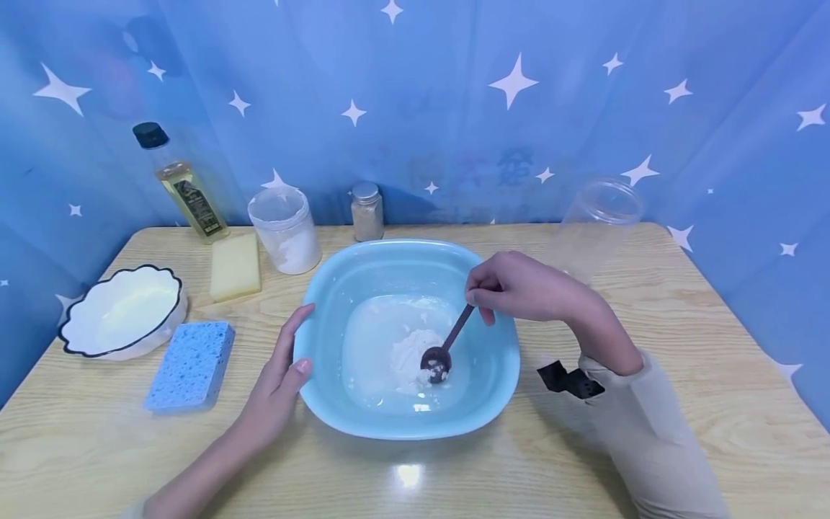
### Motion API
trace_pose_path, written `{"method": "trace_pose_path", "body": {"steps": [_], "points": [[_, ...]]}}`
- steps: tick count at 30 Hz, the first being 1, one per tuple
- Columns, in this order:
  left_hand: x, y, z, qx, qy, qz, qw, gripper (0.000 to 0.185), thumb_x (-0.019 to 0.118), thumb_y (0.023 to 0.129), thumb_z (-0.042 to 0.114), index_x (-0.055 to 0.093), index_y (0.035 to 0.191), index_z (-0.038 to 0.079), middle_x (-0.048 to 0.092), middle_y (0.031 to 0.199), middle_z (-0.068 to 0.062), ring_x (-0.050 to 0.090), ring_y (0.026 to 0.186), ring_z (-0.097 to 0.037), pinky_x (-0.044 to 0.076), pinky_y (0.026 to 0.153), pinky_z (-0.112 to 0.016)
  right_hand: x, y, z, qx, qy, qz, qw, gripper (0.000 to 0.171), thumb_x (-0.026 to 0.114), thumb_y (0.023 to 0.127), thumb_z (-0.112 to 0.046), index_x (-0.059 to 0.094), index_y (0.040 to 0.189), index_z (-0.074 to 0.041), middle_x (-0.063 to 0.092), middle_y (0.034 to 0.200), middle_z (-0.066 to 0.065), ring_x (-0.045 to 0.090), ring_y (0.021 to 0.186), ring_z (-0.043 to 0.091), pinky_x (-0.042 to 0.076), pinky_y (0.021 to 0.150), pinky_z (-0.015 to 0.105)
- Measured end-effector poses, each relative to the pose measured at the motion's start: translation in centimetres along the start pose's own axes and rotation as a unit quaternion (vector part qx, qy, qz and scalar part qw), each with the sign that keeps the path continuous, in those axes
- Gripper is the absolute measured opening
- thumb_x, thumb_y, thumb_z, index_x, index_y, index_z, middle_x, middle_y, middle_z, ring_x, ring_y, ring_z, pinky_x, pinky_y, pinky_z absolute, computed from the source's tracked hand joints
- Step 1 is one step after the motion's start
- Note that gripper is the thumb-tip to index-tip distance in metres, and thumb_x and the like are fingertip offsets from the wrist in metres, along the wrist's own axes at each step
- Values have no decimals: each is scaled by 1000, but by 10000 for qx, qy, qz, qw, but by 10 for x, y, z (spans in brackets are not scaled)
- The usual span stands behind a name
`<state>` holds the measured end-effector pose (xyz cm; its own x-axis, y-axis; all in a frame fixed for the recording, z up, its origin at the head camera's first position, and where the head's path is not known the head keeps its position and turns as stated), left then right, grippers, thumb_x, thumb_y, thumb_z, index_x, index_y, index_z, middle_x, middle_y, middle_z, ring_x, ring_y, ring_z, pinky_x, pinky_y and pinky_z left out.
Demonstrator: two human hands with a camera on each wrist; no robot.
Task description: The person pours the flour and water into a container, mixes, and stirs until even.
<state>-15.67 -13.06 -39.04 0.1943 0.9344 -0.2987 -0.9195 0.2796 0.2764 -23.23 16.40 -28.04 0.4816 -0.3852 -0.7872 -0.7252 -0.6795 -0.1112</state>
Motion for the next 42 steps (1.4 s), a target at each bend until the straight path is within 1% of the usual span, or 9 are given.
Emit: {"method": "trace_pose_path", "body": {"steps": [3,9,14,17,22,28,33,37,42], "points": [[0,0,1,12,3,50,10000,57,36,97,9,19,148,28,18,152,3,37,126,-24,47,88,-28,1,1,-2,-105,168,-23,9998,19,50,95,-10,64,83,-9,59,62,0,31,42,9,28,42,23],[1,0,2,53,53,10,10000,58,36,97,8,17,148,28,16,152,4,32,130,-25,44,92,-27,9,8,-7,-135,526,201,9983,16,51,95,-10,64,86,-8,62,65,1,30,43,11,25,43,23],[-1,0,2,8,104,93,9999,57,36,97,8,19,148,29,17,152,4,36,128,-25,45,89,-28,24,19,-10,112,844,-39,9964,17,49,96,-9,63,89,-5,64,67,1,34,43,11,31,41,22],[-1,0,2,9,141,119,9998,57,36,97,9,19,148,29,17,152,4,34,129,-24,43,91,-26,27,22,-9,367,785,15,9962,17,48,96,-10,63,90,-5,64,68,3,38,43,12,35,41,23],[0,0,3,29,124,79,9999,57,36,97,8,19,148,28,17,152,4,36,127,-24,45,90,-27,21,21,-2,709,535,418,9952,16,49,96,-11,64,92,-4,65,68,5,41,44,14,36,42,25],[0,0,3,5,154,71,9999,57,35,97,9,18,148,29,16,152,4,34,128,-24,44,91,-26,7,14,7,954,136,790,9922,17,50,95,-10,65,91,-1,64,65,2,40,44,14,36,44,26],[0,0,2,-34,104,92,9999,57,36,97,9,19,148,29,17,152,4,37,127,-24,46,89,-27,-9,2,10,1099,-60,865,9901,18,50,94,-9,65,90,-1,62,63,2,39,43,14,34,42,26],[0,0,3,-63,75,79,9999,56,35,98,9,19,148,29,17,152,4,38,126,-27,47,87,-28,-18,-8,7,1019,88,851,9911,18,49,95,-10,65,91,-3,62,65,3,39,42,14,31,39,25],[0,0,3,-87,160,99,9998,56,35,98,9,19,148,29,16,152,4,35,128,-26,44,91,-26,-11,-5,2,434,436,455,9971,16,51,95,-11,65,91,-5,61,66,3,34,42,12,27,38,24]]}}
Point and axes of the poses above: each hand's wrist, its own y-axis towards the middle knuckle, its own x-axis out of the palm, z = x × y, the point moved 4 cm from there along y, towards the middle knuckle
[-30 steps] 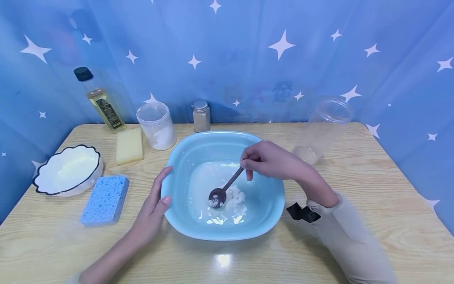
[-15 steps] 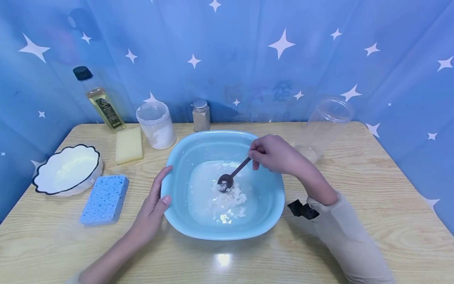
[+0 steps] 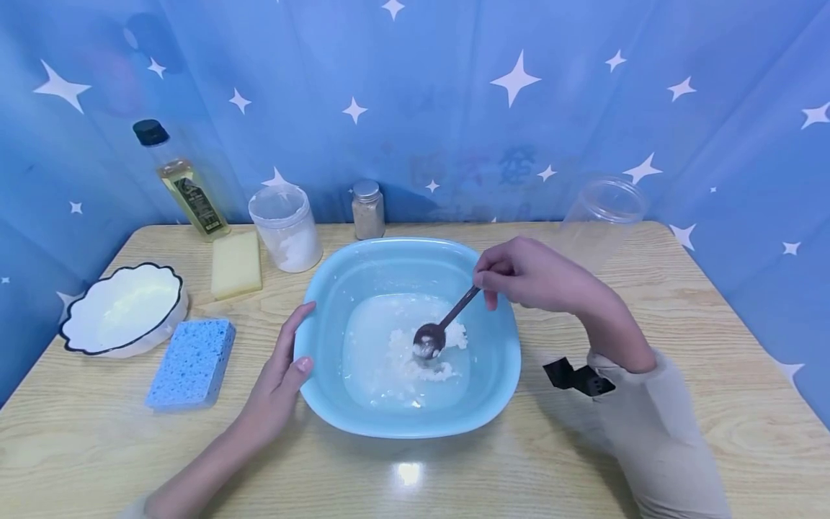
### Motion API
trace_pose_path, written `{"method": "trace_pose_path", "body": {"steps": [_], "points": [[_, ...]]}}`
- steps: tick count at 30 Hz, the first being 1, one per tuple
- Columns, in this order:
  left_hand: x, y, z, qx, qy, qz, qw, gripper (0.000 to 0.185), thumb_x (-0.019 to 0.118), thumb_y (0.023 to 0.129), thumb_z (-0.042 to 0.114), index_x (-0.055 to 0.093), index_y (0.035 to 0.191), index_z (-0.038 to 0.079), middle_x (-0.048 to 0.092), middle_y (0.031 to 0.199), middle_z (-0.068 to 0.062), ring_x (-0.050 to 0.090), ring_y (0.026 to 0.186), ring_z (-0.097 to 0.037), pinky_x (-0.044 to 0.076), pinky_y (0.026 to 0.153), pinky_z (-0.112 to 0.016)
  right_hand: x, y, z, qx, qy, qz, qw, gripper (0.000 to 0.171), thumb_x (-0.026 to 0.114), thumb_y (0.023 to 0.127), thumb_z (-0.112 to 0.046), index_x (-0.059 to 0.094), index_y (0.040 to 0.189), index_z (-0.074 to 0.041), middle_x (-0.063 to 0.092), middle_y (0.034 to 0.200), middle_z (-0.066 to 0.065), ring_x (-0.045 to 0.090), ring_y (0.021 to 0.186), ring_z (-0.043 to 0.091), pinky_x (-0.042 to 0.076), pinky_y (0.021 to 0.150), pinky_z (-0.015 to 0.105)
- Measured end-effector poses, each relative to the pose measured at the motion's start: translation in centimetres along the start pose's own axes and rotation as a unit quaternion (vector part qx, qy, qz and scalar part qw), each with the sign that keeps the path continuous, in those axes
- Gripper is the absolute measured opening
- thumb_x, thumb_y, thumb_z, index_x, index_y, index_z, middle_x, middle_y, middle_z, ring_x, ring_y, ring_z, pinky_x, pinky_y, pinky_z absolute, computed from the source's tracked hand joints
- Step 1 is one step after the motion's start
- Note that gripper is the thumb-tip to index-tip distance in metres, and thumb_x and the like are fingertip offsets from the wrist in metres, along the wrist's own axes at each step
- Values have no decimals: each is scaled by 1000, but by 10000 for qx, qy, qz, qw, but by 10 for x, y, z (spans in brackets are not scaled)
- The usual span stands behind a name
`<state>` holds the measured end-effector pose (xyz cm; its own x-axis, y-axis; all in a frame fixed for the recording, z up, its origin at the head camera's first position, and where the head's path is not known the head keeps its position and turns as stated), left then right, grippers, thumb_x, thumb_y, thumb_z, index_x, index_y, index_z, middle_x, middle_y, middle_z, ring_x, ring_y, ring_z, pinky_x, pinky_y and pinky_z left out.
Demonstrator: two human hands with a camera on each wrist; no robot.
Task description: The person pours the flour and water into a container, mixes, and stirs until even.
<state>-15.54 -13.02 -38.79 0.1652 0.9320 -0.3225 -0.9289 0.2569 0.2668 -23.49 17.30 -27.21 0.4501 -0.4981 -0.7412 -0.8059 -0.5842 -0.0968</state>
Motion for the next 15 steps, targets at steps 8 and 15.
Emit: {"method": "trace_pose_path", "body": {"steps": [8,15], "points": [[1,0,0,37,-30,15,10000,56,35,98,8,19,148,28,17,152,4,34,129,-25,43,92,-25,37,14,-15,-684,148,-618,9956,16,49,94,-7,63,88,-6,62,64,-5,33,44,9,25,43,20],[1,0,0,55,33,42,10000,57,35,97,8,20,148,28,17,152,5,34,129,-25,43,92,-25,45,21,-15,-464,-220,-131,9986,16,52,93,-9,65,87,-5,62,62,-5,36,44,10,30,46,23]]}}
Point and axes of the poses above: each hand's wrist, its own y-axis towards the middle knuckle, its own x-axis out of the palm, z = x × y, the point moved 4 cm from there along y, towards the middle knuckle
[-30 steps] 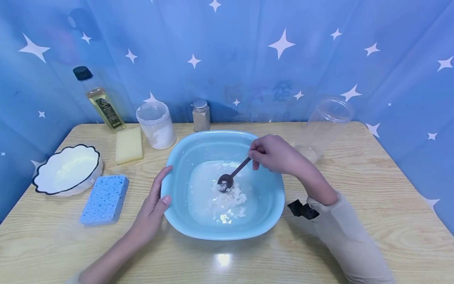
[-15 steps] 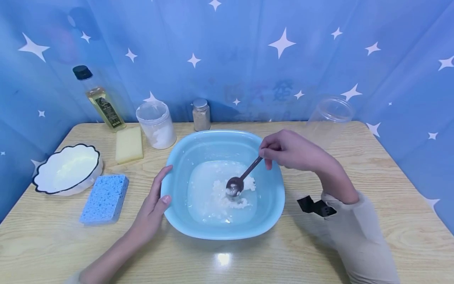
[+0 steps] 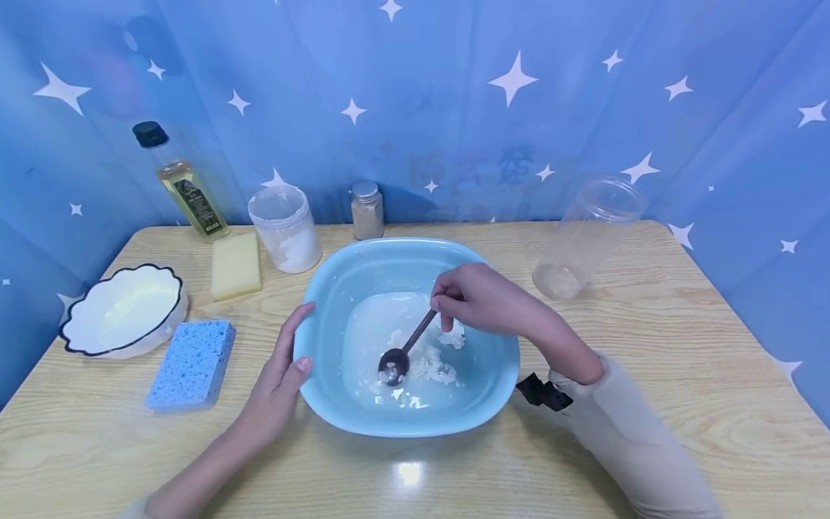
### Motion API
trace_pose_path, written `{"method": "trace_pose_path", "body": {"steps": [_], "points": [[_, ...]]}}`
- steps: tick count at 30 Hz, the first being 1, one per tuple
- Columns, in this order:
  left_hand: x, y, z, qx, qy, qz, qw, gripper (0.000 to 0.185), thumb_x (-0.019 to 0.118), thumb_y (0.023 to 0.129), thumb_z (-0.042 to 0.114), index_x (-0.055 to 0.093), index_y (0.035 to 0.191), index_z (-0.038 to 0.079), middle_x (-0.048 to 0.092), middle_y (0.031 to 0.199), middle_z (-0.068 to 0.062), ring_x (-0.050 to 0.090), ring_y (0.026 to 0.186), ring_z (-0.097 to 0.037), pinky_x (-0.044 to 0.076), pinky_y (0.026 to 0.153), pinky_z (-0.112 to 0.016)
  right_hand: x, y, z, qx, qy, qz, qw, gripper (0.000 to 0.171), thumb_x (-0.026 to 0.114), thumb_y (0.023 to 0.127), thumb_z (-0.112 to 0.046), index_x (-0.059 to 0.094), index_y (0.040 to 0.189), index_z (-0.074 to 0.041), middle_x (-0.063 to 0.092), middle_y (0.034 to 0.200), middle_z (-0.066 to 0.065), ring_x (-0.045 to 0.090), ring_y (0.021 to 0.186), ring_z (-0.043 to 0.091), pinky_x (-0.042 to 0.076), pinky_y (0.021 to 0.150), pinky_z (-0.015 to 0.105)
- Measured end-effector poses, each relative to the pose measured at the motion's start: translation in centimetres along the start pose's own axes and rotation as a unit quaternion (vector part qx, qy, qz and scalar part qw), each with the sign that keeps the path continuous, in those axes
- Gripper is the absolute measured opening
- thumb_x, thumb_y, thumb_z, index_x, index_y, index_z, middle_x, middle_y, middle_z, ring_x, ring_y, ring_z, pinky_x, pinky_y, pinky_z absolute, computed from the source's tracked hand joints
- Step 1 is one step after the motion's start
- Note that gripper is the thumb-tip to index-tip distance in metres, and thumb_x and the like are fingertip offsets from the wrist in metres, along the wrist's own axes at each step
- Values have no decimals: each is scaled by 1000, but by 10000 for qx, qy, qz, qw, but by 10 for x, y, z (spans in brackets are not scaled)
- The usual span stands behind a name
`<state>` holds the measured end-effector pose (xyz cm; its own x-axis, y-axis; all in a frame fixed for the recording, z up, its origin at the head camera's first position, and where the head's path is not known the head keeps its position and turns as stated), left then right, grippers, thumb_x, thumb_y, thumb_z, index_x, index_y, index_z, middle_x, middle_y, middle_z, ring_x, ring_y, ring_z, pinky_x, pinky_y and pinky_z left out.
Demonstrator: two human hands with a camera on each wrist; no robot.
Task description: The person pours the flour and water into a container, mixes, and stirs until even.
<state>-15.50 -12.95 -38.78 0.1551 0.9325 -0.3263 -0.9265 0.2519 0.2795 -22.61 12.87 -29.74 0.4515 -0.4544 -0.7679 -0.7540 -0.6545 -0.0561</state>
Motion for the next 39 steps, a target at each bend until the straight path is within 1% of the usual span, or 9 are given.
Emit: {"method": "trace_pose_path", "body": {"steps": [5,14,20,23,27,30,32,35,39], "points": [[-1,0,0,-17,1,17,10000,56,35,97,8,19,148,28,17,152,6,34,129,-24,43,91,-25,-5,4,7,375,-343,378,9980,16,52,94,-10,66,88,-4,61,62,-6,37,46,12,33,50,27],[0,1,0,22,-35,-5,10000,56,35,98,8,20,148,28,16,152,6,30,131,-22,40,94,-23,-23,-1,20,744,-840,854,9900,17,53,93,-9,68,89,-3,59,60,-4,38,46,15,35,51,29],[-1,1,0,6,-16,-21,10000,56,35,98,8,19,148,29,15,152,7,27,133,-20,37,96,-21,-39,-12,19,686,-684,966,9906,18,50,94,-8,67,92,-2,61,63,-2,36,45,14,35,51,29],[-1,1,1,19,-3,-16,10000,56,35,98,8,19,148,29,16,152,6,29,132,-20,38,96,-21,-42,-17,16,533,-244,841,9947,18,49,95,-9,66,92,-3,61,65,1,32,42,13,31,45,27],[-1,1,1,17,20,10,10000,57,35,98,8,19,148,29,16,152,6,28,133,-21,38,95,-21,-32,-14,8,130,270,240,9993,17,51,96,-10,65,91,-4,61,65,2,31,42,10,26,40,23],[-1,0,1,13,27,31,10000,57,35,97,8,19,148,28,16,152,7,26,134,-21,37,96,-21,-18,-8,2,-159,296,-258,9991,16,50,95,-10,65,89,-5,60,64,-1,32,43,10,25,41,21],[-1,0,1,24,8,32,10000,57,35,98,8,19,148,28,16,152,6,25,134,-21,36,96,-21,-12,-5,1,-218,169,-428,9987,17,50,95,-9,64,86,-5,59,63,-3,33,44,10,26,42,21],[-1,0,0,35,-26,17,10000,56,35,98,8,19,148,28,16,152,6,25,134,-21,36,97,-21,-8,-3,3,-81,-124,-376,9992,16,51,94,-8,64,85,-5,59,61,-4,35,45,10,30,45,22],[0,-1,-1,33,-83,-13,10000,57,35,98,7,19,148,28,15,152,6,26,134,-21,37,96,-22,-11,-4,10,256,-549,62,9981,16,52,94,-9,65,86,-6,58,60,-3,38,46,12,34,50,27]]}}
Point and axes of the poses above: each hand's wrist, its own y-axis towards the middle knuckle, its own x-axis out of the palm, z = x × y, the point moved 4 cm from there along y, towards the middle knuckle
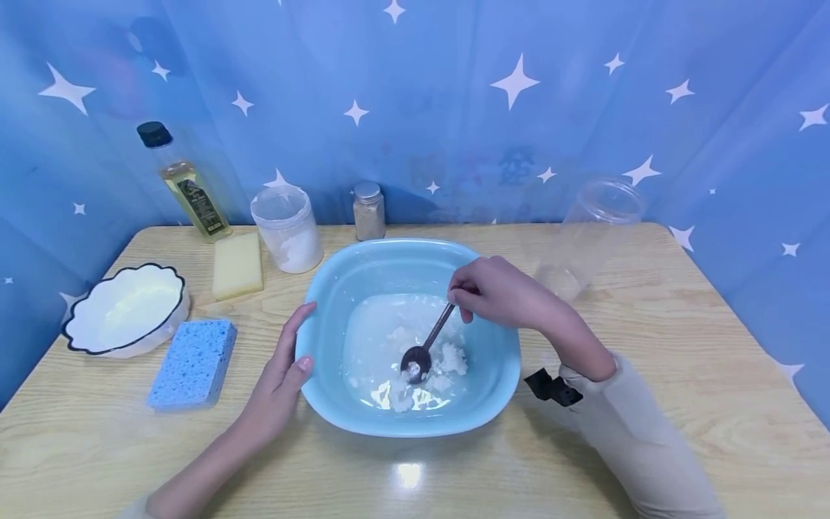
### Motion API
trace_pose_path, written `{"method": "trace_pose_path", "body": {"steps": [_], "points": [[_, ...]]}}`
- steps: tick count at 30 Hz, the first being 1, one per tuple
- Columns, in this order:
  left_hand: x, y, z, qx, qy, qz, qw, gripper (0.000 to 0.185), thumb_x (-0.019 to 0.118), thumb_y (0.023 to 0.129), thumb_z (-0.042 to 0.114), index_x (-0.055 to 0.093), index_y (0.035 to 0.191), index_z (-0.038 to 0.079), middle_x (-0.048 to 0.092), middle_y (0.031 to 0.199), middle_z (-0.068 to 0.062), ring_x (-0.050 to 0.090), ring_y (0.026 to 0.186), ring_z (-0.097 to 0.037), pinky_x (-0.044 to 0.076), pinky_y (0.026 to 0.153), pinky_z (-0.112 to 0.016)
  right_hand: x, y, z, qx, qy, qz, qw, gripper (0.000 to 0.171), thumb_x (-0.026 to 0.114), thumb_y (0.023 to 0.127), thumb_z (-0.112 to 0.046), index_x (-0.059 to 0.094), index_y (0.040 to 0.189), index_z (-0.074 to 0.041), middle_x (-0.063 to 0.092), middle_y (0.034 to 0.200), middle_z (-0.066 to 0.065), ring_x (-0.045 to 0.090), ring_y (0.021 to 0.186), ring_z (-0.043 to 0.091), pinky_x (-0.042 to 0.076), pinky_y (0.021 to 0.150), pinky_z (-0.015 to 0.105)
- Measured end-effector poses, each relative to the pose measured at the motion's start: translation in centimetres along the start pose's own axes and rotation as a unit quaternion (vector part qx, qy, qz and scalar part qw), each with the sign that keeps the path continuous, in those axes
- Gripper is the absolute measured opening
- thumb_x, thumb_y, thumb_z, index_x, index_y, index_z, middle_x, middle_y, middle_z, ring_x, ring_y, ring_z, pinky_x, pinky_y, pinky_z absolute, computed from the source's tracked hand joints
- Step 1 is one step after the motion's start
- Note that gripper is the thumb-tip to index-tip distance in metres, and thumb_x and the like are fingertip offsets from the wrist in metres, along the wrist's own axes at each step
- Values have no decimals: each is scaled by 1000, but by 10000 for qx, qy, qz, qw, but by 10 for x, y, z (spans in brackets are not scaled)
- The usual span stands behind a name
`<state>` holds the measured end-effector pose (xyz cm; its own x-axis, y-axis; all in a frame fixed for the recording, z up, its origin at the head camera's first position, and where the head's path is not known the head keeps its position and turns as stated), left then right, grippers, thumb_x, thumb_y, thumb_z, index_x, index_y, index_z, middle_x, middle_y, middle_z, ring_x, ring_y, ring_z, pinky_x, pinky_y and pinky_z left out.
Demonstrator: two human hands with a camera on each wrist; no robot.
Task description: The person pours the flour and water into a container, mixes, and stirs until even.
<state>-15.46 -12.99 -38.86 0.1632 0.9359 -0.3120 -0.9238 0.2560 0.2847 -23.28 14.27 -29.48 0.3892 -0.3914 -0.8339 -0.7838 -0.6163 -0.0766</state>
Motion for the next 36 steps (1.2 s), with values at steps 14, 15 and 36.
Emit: {"method": "trace_pose_path", "body": {"steps": [14,15,36], "points": [[0,-2,-2,-25,-45,-45,10000,56,35,98,9,18,148,29,13,153,3,28,133,-29,42,91,-26,-31,-16,9,434,-325,1004,9935,18,50,94,-8,66,88,-2,58,60,0,38,45,15,35,50,30],[0,-2,-2,-27,-31,-42,10000,56,35,98,9,18,148,29,13,153,3,29,132,-29,43,91,-26,-32,-17,8,374,-238,993,9941,18,49,94,-8,65,88,-3,58,61,1,36,44,14,34,50,29],[1,-1,-3,-164,-53,-82,9998,54,36,99,14,18,147,32,14,153,1,36,128,-33,49,86,-38,-20,-13,8,93,-16,112,9999,17,51,94,-8,65,84,-6,58,59,-1,32,43,10,31,46,26]]}}
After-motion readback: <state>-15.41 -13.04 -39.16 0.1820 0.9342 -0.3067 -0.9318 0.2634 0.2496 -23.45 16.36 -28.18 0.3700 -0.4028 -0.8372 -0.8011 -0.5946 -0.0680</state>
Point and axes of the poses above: each hand's wrist, its own y-axis towards the middle knuckle, its own x-axis out of the palm, z = x × y, the point moved 4 cm from there along y, towards the middle knuckle
